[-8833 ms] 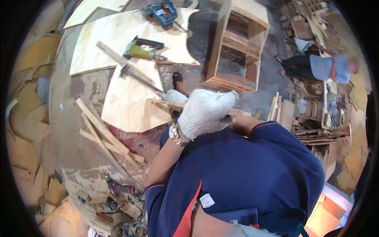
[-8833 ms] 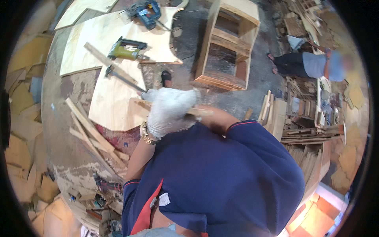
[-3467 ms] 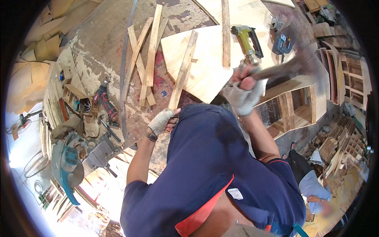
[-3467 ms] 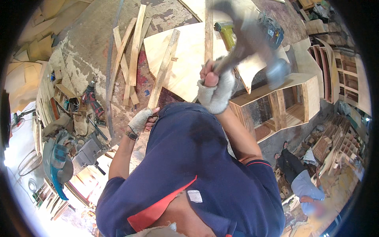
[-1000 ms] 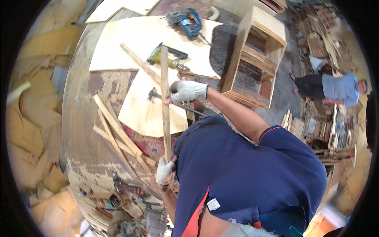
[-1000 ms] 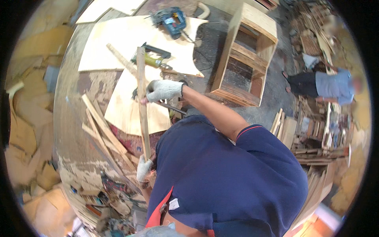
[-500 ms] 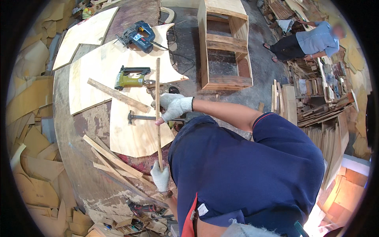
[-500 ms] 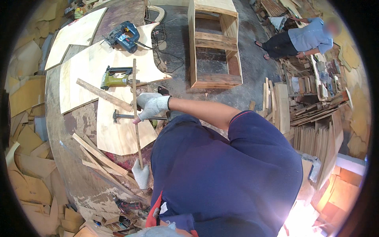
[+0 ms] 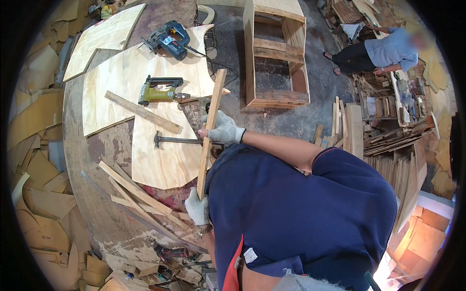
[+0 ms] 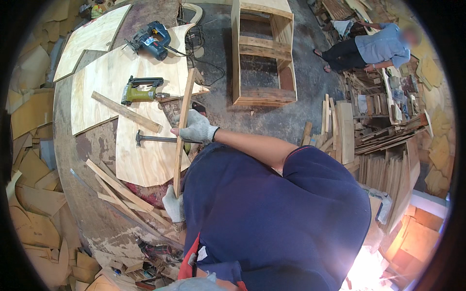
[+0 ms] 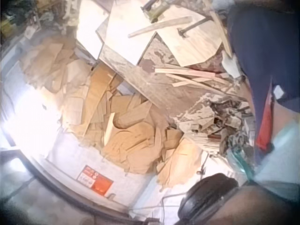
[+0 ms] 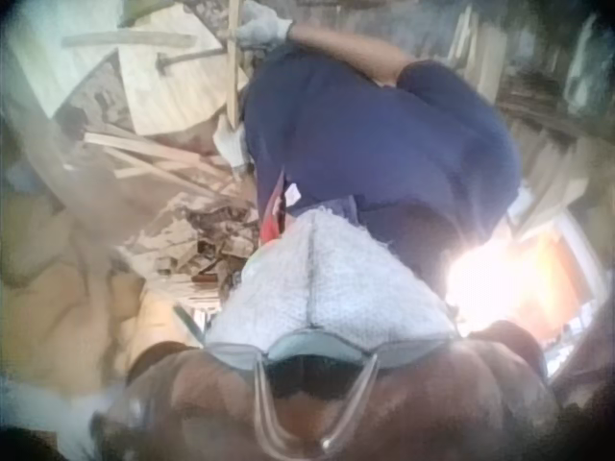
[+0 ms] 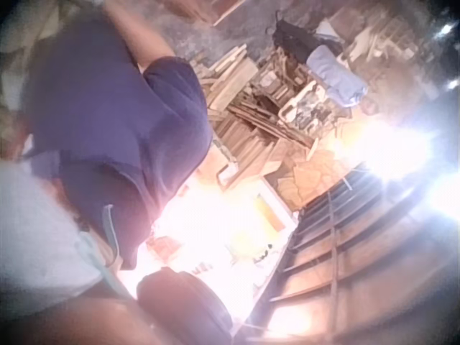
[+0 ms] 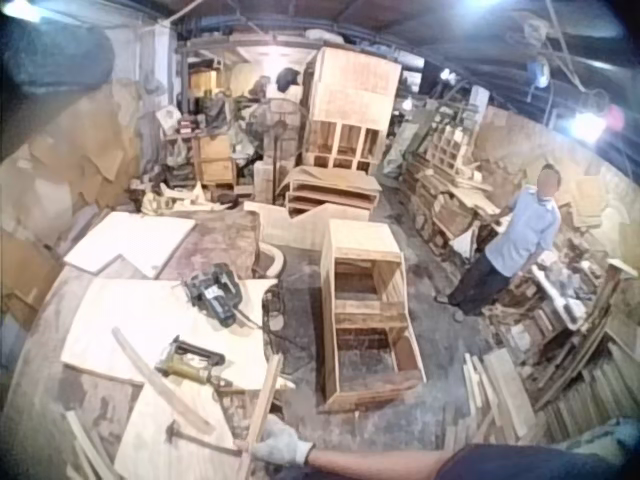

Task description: The person uses a miter saw to cut wooden planks and then hammers nails into the planks to assemble a wooden structure. The person handles the planks and tools with care, ensuring precise cuts and secure assembly.

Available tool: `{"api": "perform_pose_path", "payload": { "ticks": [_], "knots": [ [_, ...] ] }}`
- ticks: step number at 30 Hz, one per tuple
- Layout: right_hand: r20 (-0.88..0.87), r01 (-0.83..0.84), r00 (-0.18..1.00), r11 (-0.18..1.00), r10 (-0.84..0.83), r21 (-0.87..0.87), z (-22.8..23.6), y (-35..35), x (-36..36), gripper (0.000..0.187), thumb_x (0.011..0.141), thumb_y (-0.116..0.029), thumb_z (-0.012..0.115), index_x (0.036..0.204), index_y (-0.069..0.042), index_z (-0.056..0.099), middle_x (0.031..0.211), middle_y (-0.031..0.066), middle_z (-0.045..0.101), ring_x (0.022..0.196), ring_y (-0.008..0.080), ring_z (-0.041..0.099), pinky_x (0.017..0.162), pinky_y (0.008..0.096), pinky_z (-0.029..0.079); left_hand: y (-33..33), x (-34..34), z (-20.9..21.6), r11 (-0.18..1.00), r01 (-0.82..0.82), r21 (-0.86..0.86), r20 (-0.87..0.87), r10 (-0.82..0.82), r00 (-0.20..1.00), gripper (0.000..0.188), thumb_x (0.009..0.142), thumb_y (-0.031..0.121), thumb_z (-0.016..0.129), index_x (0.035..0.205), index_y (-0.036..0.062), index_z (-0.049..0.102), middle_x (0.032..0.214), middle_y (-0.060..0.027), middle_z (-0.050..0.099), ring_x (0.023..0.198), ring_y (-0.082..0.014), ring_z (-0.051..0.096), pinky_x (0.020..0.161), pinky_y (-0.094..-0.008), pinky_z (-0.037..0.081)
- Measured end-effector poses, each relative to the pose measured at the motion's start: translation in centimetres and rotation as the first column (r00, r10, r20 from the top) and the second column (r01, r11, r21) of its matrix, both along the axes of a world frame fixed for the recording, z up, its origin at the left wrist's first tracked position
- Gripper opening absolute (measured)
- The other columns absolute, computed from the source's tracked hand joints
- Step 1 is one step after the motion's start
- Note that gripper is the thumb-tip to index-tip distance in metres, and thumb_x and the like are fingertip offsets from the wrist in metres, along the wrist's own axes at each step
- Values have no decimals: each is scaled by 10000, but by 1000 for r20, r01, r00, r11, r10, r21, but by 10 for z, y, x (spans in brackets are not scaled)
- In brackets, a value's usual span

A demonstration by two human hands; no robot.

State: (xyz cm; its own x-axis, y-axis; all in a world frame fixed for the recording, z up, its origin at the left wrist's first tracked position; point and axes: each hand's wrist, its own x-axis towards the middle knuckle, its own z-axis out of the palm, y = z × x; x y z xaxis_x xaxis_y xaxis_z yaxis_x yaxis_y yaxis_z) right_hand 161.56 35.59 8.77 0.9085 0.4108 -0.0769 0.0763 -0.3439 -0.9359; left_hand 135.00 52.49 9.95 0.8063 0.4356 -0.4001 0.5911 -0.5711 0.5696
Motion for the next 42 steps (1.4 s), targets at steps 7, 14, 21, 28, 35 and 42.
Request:
{"api": "perform_pose_path", "payload": {
  "ticks": [7, 14, 21, 28, 35, 42],
  "knots": [
    [-123, -38, 992, 935, -7, -353, 7, 7, 7, 532, 883, -524, 769, 1108, -45, 711, 1052, 255, 694, 1018, 434, 684, 885, 504, 548, -2, 5, -15, 982, 21, 188, -133, 4, 991, 347, 852, 286, 801, 1029, 72, 593, 826, -246, 713, 816, -481, 706, 692, -557, 538],
    [192, 148, 975, 967, -108, -209, 3, 8, -6, 361, 932, -393, 706, 976, -35, 718, 934, 242, 709, 906, 437, 683, 813, 530, 533, -3, 8, -28, 928, 14, 373, -29, -3, 1000, 424, 857, 312, 801, 1202, 117, 651, 927, -199, 748, 832, -444, 727, 696, -544, 561],
    [76, -38, 997, 985, 25, 168, 22, -5, 2, 430, 950, -403, 722, 1005, 23, 735, 869, 199, 717, 799, 319, 699, 725, 449, 547, 7, 11, -34, 998, 32, -45, 186, -23, 982, 377, 815, 197, 822, 1148, 57, 713, 937, -221, 735, 747, -379, 702, 678, -411, 543],
    [70, -257, 966, 957, 250, 134, 85, -23, 27, 458, 1093, -344, 553, 1260, 57, 699, 891, 135, 712, 828, 173, 627, 770, 364, 536, 5, 31, 19, 807, -64, -587, 48, 114, 992, 310, 980, 242, 783, 906, -36, 668, 704, 38, 529, 672, -80, 458, 617, -288, 405],
    [-60, -244, 966, 965, 251, 98, 122, -6, 36, 465, 1107, -351, 559, 1348, 28, 679, 981, 140, 753, 900, 203, 677, 848, 349, 559, 24, 33, 32, 506, -134, -852, -67, 148, 987, 323, 909, 318, 856, 890, 59, 663, 734, 26, 615, 562, -54, 498, 511, -240, 387],
    [-308, -271, 488, 477, 817, 836, 97, -5, 51, 473, 1111, -496, 534, 1010, -44, 626, 702, -26, 439, 560, 44, 452, 459, 198, 371, 46, 18, 17, 109, -136, -985, -137, -4, 991, 418, 849, 292, 898, 969, -14, 639, 750, -47, 586, 513, -71, 458, 442, -227, 332]
  ]
}}
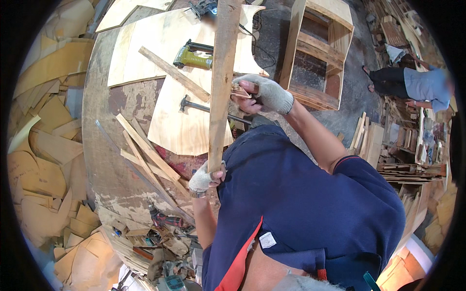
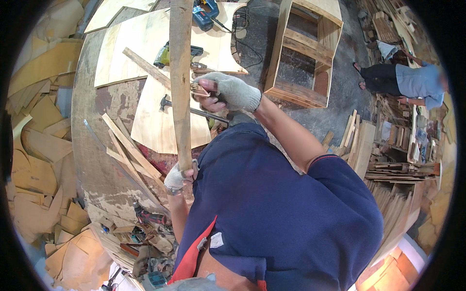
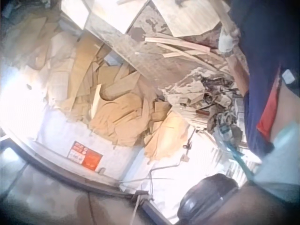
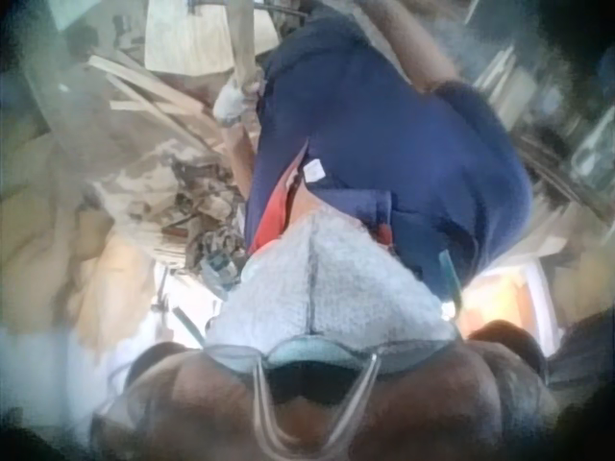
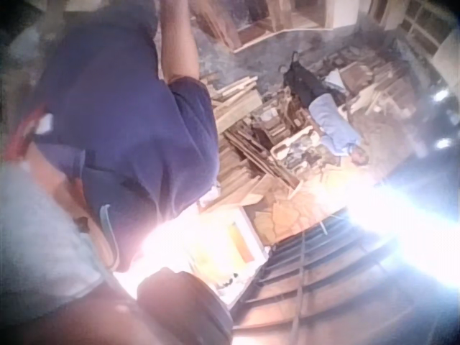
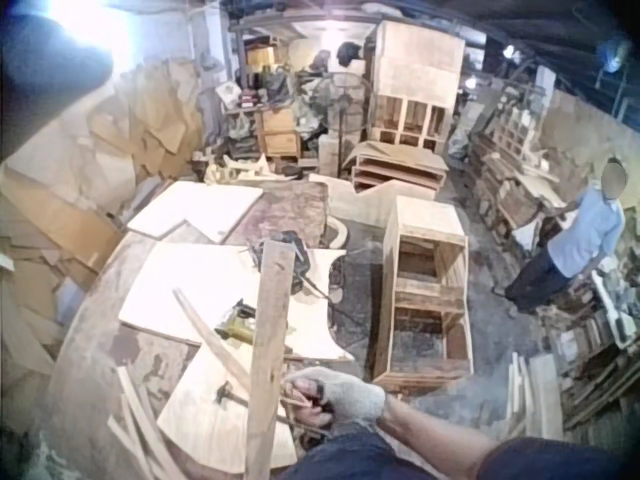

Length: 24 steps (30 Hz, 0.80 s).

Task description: The person uses a miter saw to cut wooden planks and then hammers nails into the planks to assemble a wooden structure. The person handles the planks and tools with care, ensuring precise cuts and secure assembly.

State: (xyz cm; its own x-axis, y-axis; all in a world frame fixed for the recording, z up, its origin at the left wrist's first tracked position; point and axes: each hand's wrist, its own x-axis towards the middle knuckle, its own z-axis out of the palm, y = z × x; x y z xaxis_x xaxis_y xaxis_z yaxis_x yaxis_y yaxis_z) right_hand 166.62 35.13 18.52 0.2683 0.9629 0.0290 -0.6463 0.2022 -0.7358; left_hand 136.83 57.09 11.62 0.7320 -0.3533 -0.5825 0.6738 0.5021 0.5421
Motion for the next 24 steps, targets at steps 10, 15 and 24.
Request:
{"api": "perform_pose_path", "payload": {
  "ticks": [10, 15, 24],
  "knots": [
    [-199, -122, 974, 990, 105, -75, -10, 4, 11, 402, 1116, -404, 567, 897, -67, 561, 670, -47, 425, 472, 44, 374, 378, 209, 273, -1, 5, -3, 994, -54, 94, 60, 49, 997, 283, 932, 253, 822, 940, 32, 645, 797, -48, 646, 542, -55, 506, 460, -225, 363],
    [405, 316, 909, 795, -97, -518, 14, 0, 23, 454, 1111, -380, 588, 1276, 34, 677, 771, -29, 489, 689, 48, 441, 550, 221, 392, -24, 18, 5, 722, -154, 674, 124, 95, 988, 222, 994, 224, 754, 991, 5, 716, 738, -9, 628, 608, -72, 542, 540, -268, 423],
    [851, 771, 470, 362, 234, -525, 36, 6, 5, 500, 1068, -420, 507, 1226, 0, 727, 1110, 259, 753, 1024, 394, 741, 931, 495, 557, -67, 31, 4, 42, -233, 971, 237, -109, 965, 317, 975, 249, 747, 1079, -48, 705, 674, -198, 621, 579, -166, 554, 569, -382, 473]
  ]
}}
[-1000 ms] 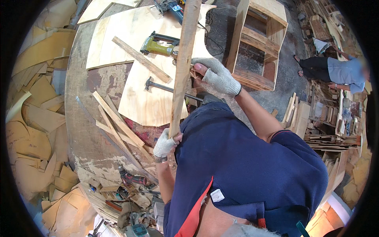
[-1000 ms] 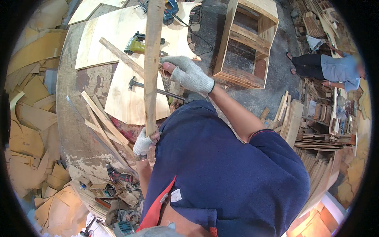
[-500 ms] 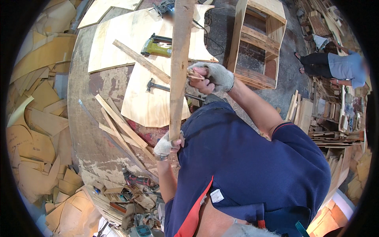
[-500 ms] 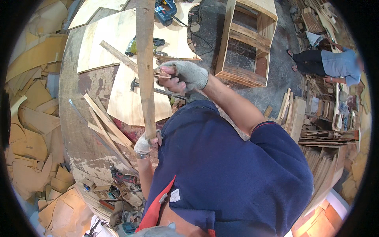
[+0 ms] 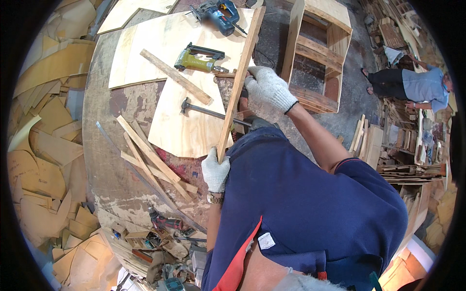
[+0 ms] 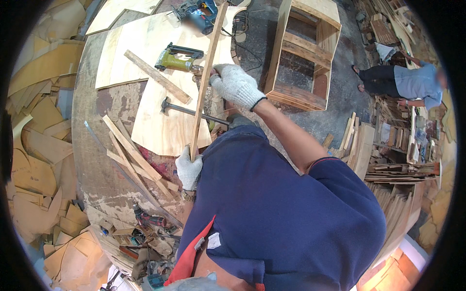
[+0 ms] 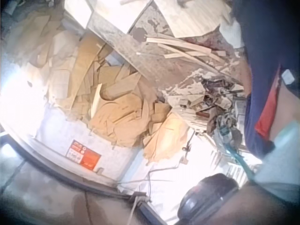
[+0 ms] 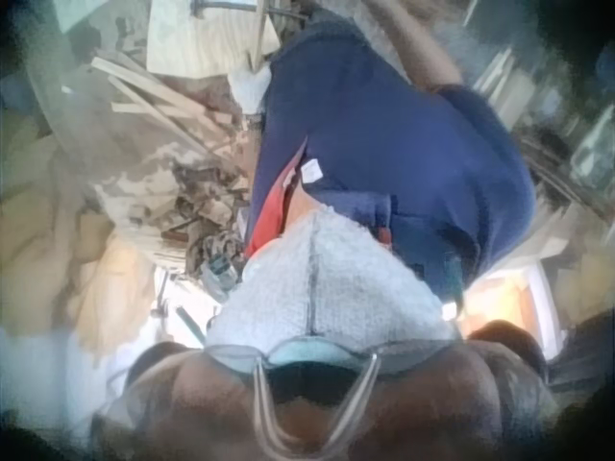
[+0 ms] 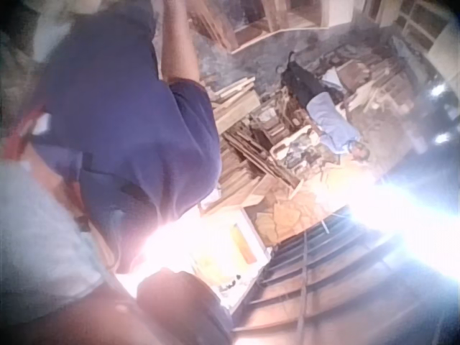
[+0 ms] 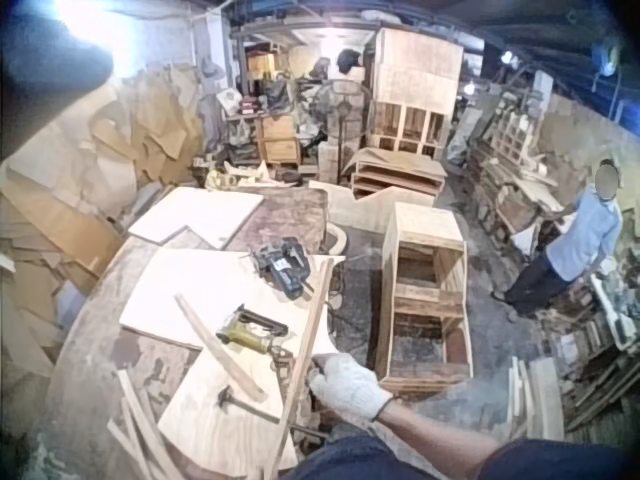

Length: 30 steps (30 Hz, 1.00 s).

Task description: The person uses a miter saw to cut wooden planks and then hammers nails into the planks to assemble a wooden structure. The person handles the planks and tools with care, ensuring precise cuts and secure assembly.

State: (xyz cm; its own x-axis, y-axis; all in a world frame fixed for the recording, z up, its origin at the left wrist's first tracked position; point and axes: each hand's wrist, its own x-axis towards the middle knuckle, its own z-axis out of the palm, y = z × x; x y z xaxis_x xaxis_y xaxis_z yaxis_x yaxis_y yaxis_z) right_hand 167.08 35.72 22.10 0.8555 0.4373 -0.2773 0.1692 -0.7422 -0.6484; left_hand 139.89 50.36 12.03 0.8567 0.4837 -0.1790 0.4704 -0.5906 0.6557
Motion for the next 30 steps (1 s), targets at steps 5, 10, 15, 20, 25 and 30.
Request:
{"api": "perform_pose_path", "payload": {
  "ticks": [5, 10, 15, 20, 25, 30],
  "knots": [
    [-544, 288, 780, 594, 310, 751, -13, -10, -2, 337, 1149, -347, 499, 1019, -52, 596, 734, -22, 423, 615, 70, 416, 495, 234, 358, 4, 4, 14, 984, -61, -169, 92, 78, 993, 298, 969, 239, 761, 951, -44, 669, 638, -149, 579, 612, -109, 476, 557, -374, 428],
    [-564, 624, 339, 269, 753, 734, -57, -15, 0, 324, 1104, -307, 518, 861, -96, 487, 611, -17, 401, 434, 90, 340, 372, 279, 264, 17, -4, 18, 829, 59, -556, 15, -61, 998, 298, 953, 257, 793, 908, -19, 692, 685, -6, 584, 665, -90, 505, 594, -320, 417],
    [-195, 846, -219, 286, 956, 449, -84, -16, -19, 401, 1056, -309, 580, 741, -67, 520, 528, -12, 419, 368, 83, 370, 292, 271, 249, 42, -18, 8, 630, 190, -753, -22, -314, 949, 271, 886, 241, 854, 885, 22, 695, 772, 22, 620, 694, -86, 551, 630, -284, 447],
    [-635, 412, 330, 499, 698, 762, -47, -10, 9, 353, 1082, -300, 572, 778, -131, 513, 631, -36, 390, 450, 83, 331, 373, 253, 232, 61, -23, 1, 517, 55, -854, -13, -126, 992, 256, 948, 243, 798, 852, 48, 663, 713, 24, 581, 591, -56, 472, 539, -262, 381],
    [350, -277, 927, 878, 137, 390, -20, 3, -10, 217, 1036, -208, 608, 903, -37, 625, 725, 200, 598, 616, 330, 671, 601, 410, 504, 58, -22, 0, 222, -79, -972, -107, -115, 988, 262, 983, 285, 776, 966, 63, 637, 799, -13, 618, 549, -35, 451, 454, -202, 335],
    [585, -317, 808, 890, 73, 327, -34, 8, -20, 221, 1050, -215, 597, 905, -48, 598, 700, 160, 599, 580, 322, 641, 566, 417, 493, 57, -24, -2, 59, -77, -995, -84, -137, 987, 286, 983, 302, 778, 989, 61, 625, 812, -23, 617, 539, -47, 448, 436, -202, 332]
  ]
}}
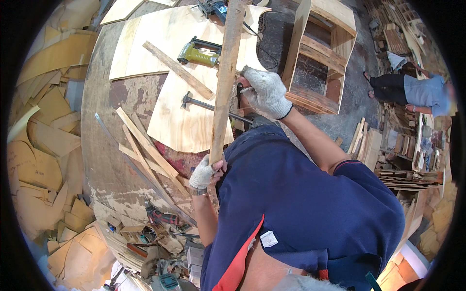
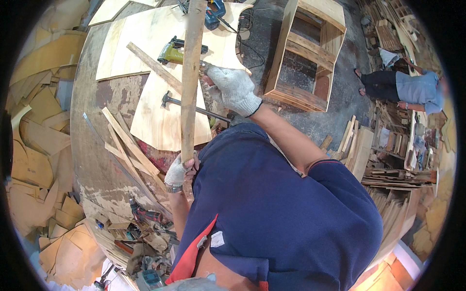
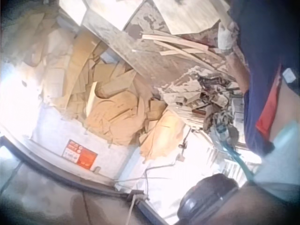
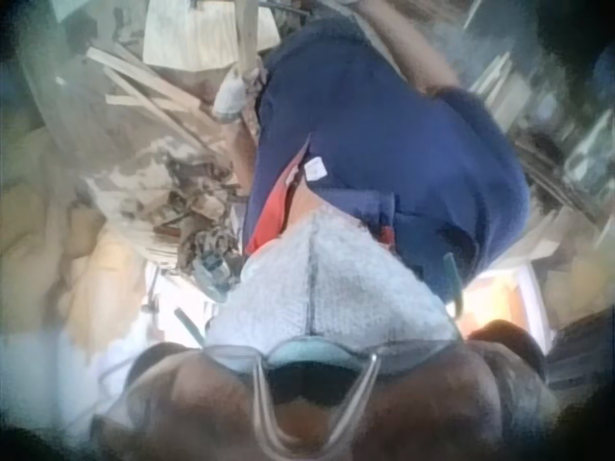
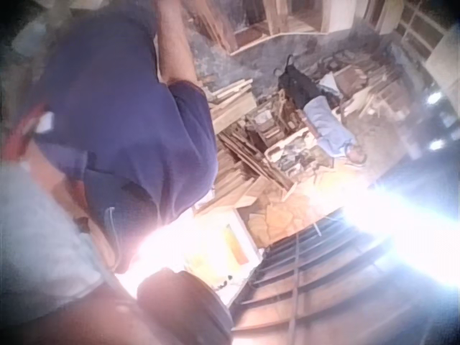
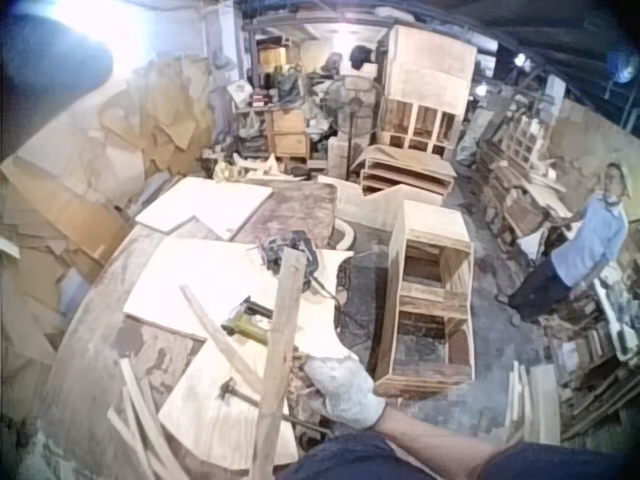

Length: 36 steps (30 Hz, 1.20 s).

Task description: The person uses a miter saw to cut wooden planks and then hammers nails into the planks to assemble a wooden structure. The person handles the planks and tools with care, ensuring precise cuts and secure assembly.

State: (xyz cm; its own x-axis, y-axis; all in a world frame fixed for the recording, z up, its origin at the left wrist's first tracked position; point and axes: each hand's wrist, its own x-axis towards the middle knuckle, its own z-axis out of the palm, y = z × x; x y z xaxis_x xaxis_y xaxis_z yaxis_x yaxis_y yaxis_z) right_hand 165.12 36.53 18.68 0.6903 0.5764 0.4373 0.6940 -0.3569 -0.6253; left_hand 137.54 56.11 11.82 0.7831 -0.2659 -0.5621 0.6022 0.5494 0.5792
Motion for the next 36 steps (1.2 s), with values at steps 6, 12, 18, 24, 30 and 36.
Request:
{"api": "perform_pose_path", "payload": {
  "ticks": [6, 12, 18, 24, 30, 36],
  "knots": [
    [-450, 372, -473, 635, 757, 677, -21, 0, -1, 427, 1134, -368, 452, 772, -143, 469, 554, -29, 353, 435, 117, 397, 391, 281, 322, 3, 1, -7, 998, 43, -49, 21, -42, 999, 445, 879, 424, 866, 911, 50, 627, 708, 12, 556, 516, -52, 458, 421, -221, 334],
    [-143, 399, -599, 449, 788, 800, -26, 3, -4, 465, 1148, -399, 439, 760, -143, 449, 622, -61, 345, 417, 67, 289, 340, 257, 226, 1, 3, -5, 984, 36, 172, 158, -63, 985, 309, 944, 325, 812, 902, 48, 682, 707, 16, 584, 554, -26, 472, 463, -211, 353],
    [-567, -112, 818, 994, 100, 13, -6, -4, 32, 298, 1073, -307, 597, 974, -31, 649, 705, 73, 633, 585, 260, 614, 577, 417, 492, -15, 11, -7, 594, -183, 784, 181, 63, 981, 409, 953, 328, 793, 968, -69, 697, 672, -48, 639, 599, -131, 602, 563, -346, 487],
    [-70, 61, 995, 990, -71, -130, -17, -5, 17, 158, 993, -188, 598, 1074, -64, 654, 768, 211, 660, 700, 412, 685, 633, 511, 525, -34, 16, -7, 158, -80, 984, 87, -37, 996, 397, 769, 224, 877, 1014, -27, 692, 754, -231, 679, 701, -368, 705, 659, -446, 539],
    [-425, 337, -573, 675, 700, 656, -69, -30, 18, 564, 1116, -466, 386, 1124, 32, 651, 594, 12, 451, 451, 127, 426, 408, 270, 328, -30, 3, -4, -200, -229, 953, 223, -54, 973, 357, 655, 197, 903, 849, 62, 635, 729, -172, 646, 701, -404, 669, 634, -459, 521],
    [-937, -16, 39, 938, 347, 347, -63, -46, 14, 323, 1015, -334, 721, 1116, -28, 757, 985, 66, 713, 710, 144, 662, 530, 254, 487, 11, -20, -7, -507, -498, 703, 402, -294, 867, 308, 639, 139, 886, 758, 93, 605, 715, -112, 633, 656, -325, 657, 604, -428, 530]
  ]
}}
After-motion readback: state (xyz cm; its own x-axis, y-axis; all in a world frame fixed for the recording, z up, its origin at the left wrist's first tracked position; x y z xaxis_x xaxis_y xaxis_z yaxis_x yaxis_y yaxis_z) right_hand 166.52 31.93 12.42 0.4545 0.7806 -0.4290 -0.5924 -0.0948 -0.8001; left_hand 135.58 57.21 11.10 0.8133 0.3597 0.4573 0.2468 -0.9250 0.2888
